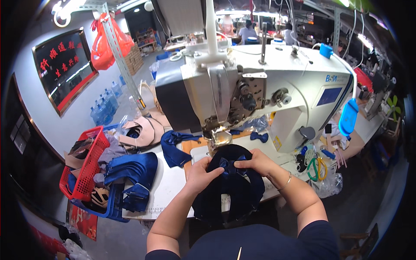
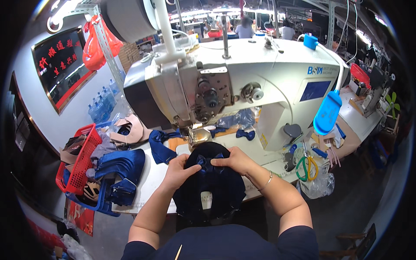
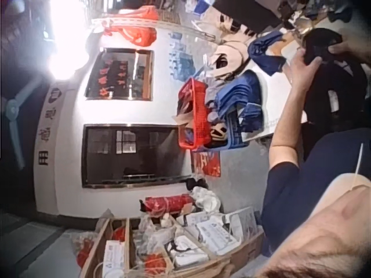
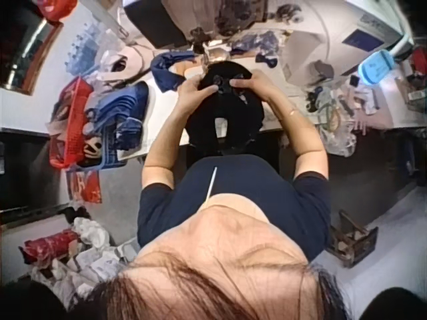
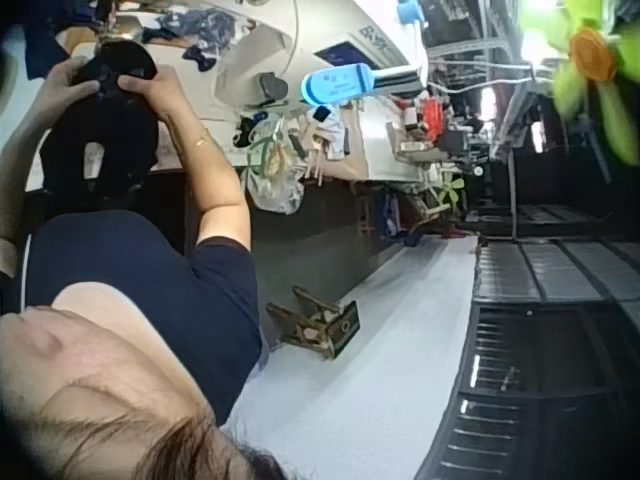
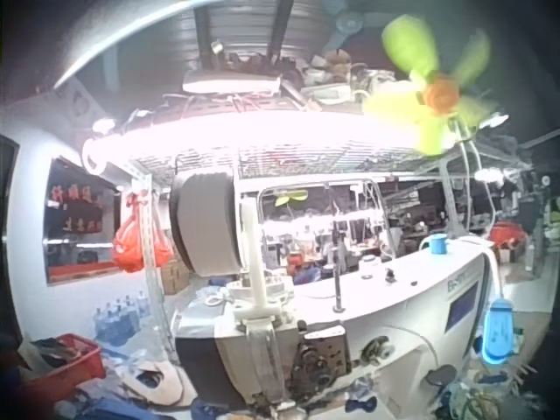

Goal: The person takes fabric shoe upper pieces from a basket, positions decorative bows onto the uppers by hand, and stitches them into place using a sewing machine.

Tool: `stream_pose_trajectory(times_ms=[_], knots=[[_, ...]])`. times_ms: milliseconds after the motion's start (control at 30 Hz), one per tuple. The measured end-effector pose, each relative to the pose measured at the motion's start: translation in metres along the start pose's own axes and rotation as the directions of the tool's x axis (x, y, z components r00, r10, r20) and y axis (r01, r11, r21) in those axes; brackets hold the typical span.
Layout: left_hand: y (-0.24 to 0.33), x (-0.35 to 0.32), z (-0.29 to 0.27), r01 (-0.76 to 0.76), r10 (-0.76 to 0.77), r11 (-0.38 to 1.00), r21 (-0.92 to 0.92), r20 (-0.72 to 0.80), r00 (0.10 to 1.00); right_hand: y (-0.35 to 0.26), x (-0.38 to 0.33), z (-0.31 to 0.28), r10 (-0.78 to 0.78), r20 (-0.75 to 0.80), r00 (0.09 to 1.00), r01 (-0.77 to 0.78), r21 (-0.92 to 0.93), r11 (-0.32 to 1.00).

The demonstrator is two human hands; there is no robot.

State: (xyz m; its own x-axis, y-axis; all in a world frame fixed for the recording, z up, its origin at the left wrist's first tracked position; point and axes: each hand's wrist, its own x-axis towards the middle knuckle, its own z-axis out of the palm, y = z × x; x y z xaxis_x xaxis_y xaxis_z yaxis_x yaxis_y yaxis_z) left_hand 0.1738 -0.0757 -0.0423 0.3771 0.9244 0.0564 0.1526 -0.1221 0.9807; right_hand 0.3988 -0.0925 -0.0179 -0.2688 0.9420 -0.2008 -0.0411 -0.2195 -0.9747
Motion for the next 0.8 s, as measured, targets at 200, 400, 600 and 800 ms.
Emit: stream_pose_trajectory(times_ms=[200, 400, 600, 800], knots=[[0.023, 0.039, -0.024, 0.118, -0.082, 0.924, -0.365, 0.111, 0.99, -0.032, 0.032, -0.002, -0.059, 0.038, 0.998, 0.052, 0.172, 0.984], [0.026, 0.072, -0.038, 0.14, -0.13, 0.898, -0.416, 0.053, 0.99, -0.045, 0.069, -0.011, -0.129, 0.062, 0.99, 0.121, 0.12, 0.985], [0.023, 0.073, -0.036, 0.07, -0.065, 0.928, -0.367, 0.027, 0.998, -0.05, 0.066, -0.009, -0.18, 0.054, 0.982, 0.171, 0.135, 0.976], [0.012, 0.076, -0.035, 0.07, -0.055, 0.87, -0.487, 0.045, 0.997, -0.051, 0.071, -0.005, -0.212, 0.033, 0.977, 0.208, 0.095, 0.974]])
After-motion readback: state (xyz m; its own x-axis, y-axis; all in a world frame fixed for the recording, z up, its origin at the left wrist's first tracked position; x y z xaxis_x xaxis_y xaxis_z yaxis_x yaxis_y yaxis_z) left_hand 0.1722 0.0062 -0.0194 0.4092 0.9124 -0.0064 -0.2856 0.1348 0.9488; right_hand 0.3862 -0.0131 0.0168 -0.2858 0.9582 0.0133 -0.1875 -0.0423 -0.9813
